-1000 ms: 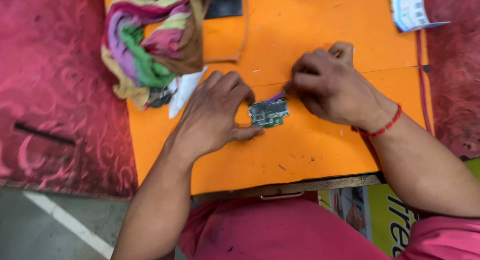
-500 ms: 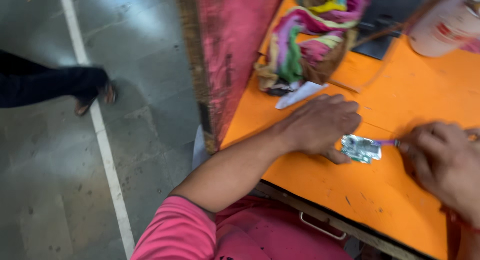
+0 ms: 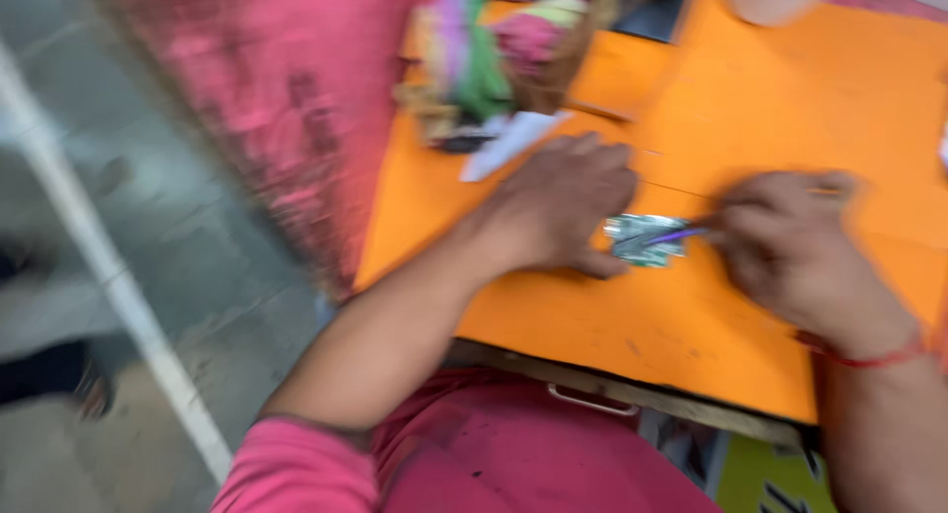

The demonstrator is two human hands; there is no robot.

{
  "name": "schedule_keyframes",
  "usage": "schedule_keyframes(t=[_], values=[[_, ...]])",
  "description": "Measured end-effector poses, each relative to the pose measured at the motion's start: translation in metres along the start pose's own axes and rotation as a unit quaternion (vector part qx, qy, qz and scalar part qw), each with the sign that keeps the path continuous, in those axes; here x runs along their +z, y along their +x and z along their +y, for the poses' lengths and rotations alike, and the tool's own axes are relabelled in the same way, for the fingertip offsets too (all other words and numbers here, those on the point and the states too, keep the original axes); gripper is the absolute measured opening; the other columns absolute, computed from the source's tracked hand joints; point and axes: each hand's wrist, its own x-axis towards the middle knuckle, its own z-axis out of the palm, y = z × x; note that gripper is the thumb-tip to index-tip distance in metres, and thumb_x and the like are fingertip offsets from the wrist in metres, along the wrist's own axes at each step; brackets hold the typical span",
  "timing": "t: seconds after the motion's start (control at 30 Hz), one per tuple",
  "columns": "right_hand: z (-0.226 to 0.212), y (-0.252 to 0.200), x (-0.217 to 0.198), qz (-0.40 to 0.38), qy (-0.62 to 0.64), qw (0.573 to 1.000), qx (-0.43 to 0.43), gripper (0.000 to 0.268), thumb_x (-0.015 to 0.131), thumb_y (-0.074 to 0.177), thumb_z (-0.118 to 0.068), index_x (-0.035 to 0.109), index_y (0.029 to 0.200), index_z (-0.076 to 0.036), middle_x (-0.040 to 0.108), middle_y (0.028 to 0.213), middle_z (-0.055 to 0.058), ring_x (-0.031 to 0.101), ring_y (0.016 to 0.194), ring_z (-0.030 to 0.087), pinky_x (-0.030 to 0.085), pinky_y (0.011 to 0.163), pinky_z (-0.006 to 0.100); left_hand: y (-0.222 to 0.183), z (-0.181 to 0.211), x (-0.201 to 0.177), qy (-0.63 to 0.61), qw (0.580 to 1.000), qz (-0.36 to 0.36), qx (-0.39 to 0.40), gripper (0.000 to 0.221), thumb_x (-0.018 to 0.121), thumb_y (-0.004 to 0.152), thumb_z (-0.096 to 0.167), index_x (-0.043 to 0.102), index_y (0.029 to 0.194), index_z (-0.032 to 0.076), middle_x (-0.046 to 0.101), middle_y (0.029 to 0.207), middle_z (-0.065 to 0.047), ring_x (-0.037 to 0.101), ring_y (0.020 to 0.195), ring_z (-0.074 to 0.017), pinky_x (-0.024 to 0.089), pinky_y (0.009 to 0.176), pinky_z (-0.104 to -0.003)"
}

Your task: The person cleans a motherboard using a brush by hand, applying strokes across the surface of the component.

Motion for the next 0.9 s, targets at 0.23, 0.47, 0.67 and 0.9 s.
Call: schedule_keyframes(t=[0.23,0.47,0.67,0.9], values=[[-0.008,-0.004,-0.022,-0.042,-0.084,0.995,0.021,0.013,0.074,0.085,-0.014,0.074,0.095,-0.02,0.061,0.104,0.0,0.057,0.103,0.02,0.025,0.101,0.048,0.003,0.009,-0.015,-0.033,0.995,-0.07,-0.057,0.052,0.094,0.063,0.04,0.066,0.093,0.008,0.058,0.097,-0.007,0.055,0.096,-0.0299,0.043,0.084,-0.046],[-0.002,0.0,-0.026,-0.031,-0.075,0.996,0.034,0.022,0.072,0.075,-0.01,0.075,0.094,-0.02,0.062,0.109,0.003,0.055,0.105,0.023,0.025,0.101,0.048,0.008,0.015,-0.019,-0.022,0.994,-0.086,-0.07,0.055,0.095,0.057,0.035,0.067,0.095,0.006,0.059,0.099,-0.008,0.055,0.093,-0.0312,0.046,0.083,-0.045],[-0.001,0.002,-0.029,0.008,-0.065,0.997,0.037,0.021,0.072,0.074,-0.01,0.072,0.094,-0.018,0.062,0.106,0.0,0.057,0.102,0.021,0.025,0.097,0.045,0.011,0.017,-0.02,-0.019,0.994,-0.085,-0.071,0.055,0.095,0.057,0.035,0.067,0.095,0.006,0.059,0.098,-0.008,0.055,0.094,-0.0318,0.046,0.085,-0.045],[-0.015,0.007,-0.005,0.02,-0.1,0.995,-0.007,0.013,0.074,0.091,-0.012,0.076,0.099,-0.023,0.062,0.103,-0.003,0.057,0.097,0.017,0.027,0.097,0.045,0.008,0.017,-0.018,-0.025,0.993,-0.085,-0.078,0.056,0.096,0.06,0.036,0.067,0.097,0.006,0.059,0.099,-0.008,0.055,0.094,-0.0321,0.045,0.084,-0.044]])
